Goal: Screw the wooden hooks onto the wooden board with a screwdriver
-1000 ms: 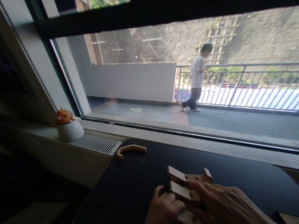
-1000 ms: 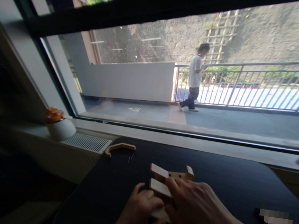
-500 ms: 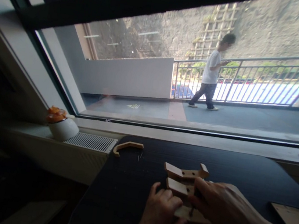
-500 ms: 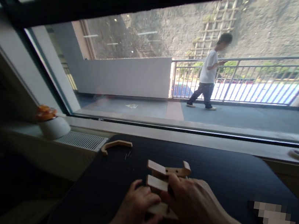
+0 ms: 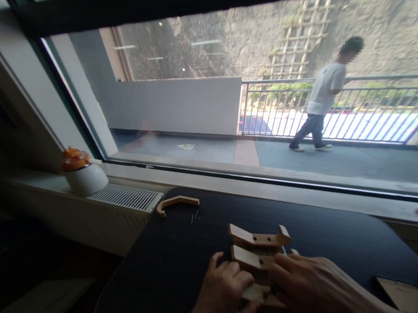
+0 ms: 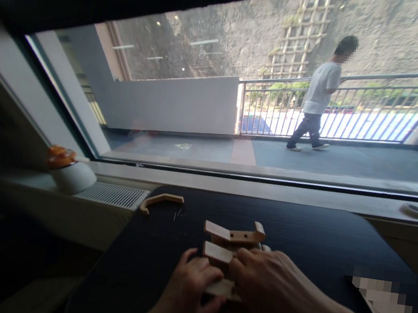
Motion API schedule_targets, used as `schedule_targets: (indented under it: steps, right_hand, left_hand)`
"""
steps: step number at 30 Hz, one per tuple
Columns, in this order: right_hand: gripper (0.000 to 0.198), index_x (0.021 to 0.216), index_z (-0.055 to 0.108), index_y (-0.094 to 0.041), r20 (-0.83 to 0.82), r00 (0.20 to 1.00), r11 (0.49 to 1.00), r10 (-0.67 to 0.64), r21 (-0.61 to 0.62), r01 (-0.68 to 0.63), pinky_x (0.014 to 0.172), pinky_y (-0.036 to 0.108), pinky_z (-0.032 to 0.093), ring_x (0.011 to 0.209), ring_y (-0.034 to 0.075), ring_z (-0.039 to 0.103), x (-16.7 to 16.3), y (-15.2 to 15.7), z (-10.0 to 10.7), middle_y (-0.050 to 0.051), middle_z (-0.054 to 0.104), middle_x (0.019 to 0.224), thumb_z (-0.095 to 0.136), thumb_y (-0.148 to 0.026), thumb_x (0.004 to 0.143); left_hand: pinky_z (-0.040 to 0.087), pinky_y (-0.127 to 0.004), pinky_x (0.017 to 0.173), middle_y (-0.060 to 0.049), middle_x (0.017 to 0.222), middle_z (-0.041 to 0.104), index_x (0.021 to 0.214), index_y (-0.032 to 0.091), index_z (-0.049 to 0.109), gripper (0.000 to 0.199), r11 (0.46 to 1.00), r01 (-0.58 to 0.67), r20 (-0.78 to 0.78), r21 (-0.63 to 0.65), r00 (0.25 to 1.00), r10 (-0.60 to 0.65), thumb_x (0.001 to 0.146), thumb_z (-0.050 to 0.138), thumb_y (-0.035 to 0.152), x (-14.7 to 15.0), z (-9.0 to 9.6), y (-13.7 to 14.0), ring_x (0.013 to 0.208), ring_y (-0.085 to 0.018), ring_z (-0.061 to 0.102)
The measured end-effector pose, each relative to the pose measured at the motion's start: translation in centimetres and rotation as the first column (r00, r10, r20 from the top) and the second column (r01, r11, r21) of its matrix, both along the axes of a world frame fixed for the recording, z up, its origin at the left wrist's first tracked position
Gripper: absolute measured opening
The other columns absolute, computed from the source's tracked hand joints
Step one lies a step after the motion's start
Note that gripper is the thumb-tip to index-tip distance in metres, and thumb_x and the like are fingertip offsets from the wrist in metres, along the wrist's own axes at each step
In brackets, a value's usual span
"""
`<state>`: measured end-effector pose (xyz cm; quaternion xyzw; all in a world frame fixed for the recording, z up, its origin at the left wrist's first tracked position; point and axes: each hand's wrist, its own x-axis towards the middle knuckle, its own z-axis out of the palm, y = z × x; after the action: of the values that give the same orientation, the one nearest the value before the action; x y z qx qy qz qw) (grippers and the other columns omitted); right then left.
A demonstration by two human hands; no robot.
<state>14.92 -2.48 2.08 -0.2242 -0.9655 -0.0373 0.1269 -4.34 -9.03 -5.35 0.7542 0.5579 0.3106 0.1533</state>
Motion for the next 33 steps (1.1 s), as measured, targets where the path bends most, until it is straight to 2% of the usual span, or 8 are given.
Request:
schedule_targets:
  steps: [4,11,14,17,20,25,30,33]
  right_hand:
    - [0.016,0.071,0.050,-0.022,0.017,0.996,0.996,-0.086,0.020,0.085,0.045,0.031,0.021,0.048,0.016,0.060,-0.5,0.3,-0.4,-0.003,0.063,0.060,0.059,-0.009,0.070]
    - [0.020,0.066,0.047,-0.022,0.062,0.980,0.981,-0.192,0.038,0.190,0.044,0.030,0.017,0.044,0.016,0.059,-1.4,0.0,1.9,-0.002,0.062,0.052,0.056,-0.017,0.083]
    - [0.009,0.074,0.054,-0.021,0.078,0.983,0.984,-0.163,-0.060,0.168,0.046,0.027,0.024,0.055,0.017,0.065,-1.1,-0.3,2.8,-0.001,0.068,0.065,0.059,-0.015,0.076]
    - [0.021,0.082,0.059,-0.022,0.122,0.988,0.978,-0.098,-0.171,0.118,0.048,0.027,0.029,0.061,0.017,0.067,-0.9,-0.4,3.7,-0.002,0.070,0.075,0.057,-0.005,0.070]
    - [0.025,0.083,0.061,-0.022,0.181,0.983,0.975,-0.021,-0.213,0.060,0.048,0.027,0.029,0.063,0.017,0.067,-0.8,-0.4,3.9,-0.002,0.071,0.078,0.058,-0.001,0.070]
    - [0.017,0.076,0.057,-0.021,0.111,0.993,0.987,0.045,-0.158,-0.027,0.048,0.027,0.029,0.058,0.014,0.064,-0.8,-0.2,2.5,-0.002,0.068,0.072,0.057,-0.004,0.074]
    - [0.014,0.070,0.053,-0.021,0.151,0.967,0.979,-0.204,0.011,0.204,0.042,0.031,0.015,0.041,0.013,0.053,-1.3,-0.2,1.8,-0.002,0.060,0.052,0.058,-0.015,0.080]
    - [0.016,0.068,0.053,-0.021,0.193,0.955,0.974,-0.226,0.065,0.217,0.042,0.031,0.013,0.043,0.014,0.055,-1.9,-0.4,2.6,-0.002,0.059,0.052,0.058,-0.013,0.081]
  left_hand:
    - [0.030,-0.055,0.106,-0.002,0.094,0.067,0.094,0.025,0.065,0.018,1.000,0.008,-0.005,-0.021,1.000,-0.008,0.076,0.069,0.030,0.0,0.2,0.0,0.095,-0.024,0.063]
    - [0.029,-0.055,0.106,-0.002,0.095,0.066,0.095,0.025,0.065,0.019,1.000,0.008,-0.029,-0.019,1.000,-0.009,0.077,0.068,0.029,0.1,0.5,-0.1,0.096,-0.024,0.062]
    - [0.029,-0.054,0.106,-0.001,0.095,0.067,0.095,0.025,0.065,0.019,1.000,0.005,-0.029,-0.012,1.000,-0.005,0.076,0.069,0.028,0.1,0.7,-0.2,0.095,-0.023,0.063]
    - [0.030,-0.054,0.106,-0.001,0.095,0.067,0.095,0.025,0.065,0.019,1.000,0.003,-0.032,-0.006,0.999,-0.003,0.077,0.069,0.028,0.1,0.8,-0.3,0.095,-0.023,0.063]
    - [0.030,-0.054,0.106,-0.002,0.096,0.067,0.097,0.025,0.066,0.020,1.000,0.006,-0.041,-0.017,0.999,-0.007,0.078,0.068,0.028,0.2,0.8,-0.3,0.096,-0.024,0.063]
    - [0.031,-0.054,0.106,-0.003,0.094,0.067,0.096,0.024,0.066,0.019,1.000,0.007,-0.050,-0.016,0.999,-0.008,0.077,0.068,0.028,0.2,0.8,-0.2,0.095,-0.024,0.063]
    - [0.030,-0.054,0.107,-0.001,0.093,0.066,0.096,0.025,0.066,0.018,1.000,0.016,-0.068,-0.019,0.998,-0.017,0.078,0.067,0.027,0.1,0.8,-0.1,0.095,-0.023,0.063]
    - [0.029,-0.055,0.107,-0.001,0.094,0.066,0.096,0.025,0.066,0.019,1.000,0.009,-0.075,-0.021,0.997,-0.011,0.078,0.067,0.027,0.1,0.9,-0.2,0.095,-0.023,0.062]
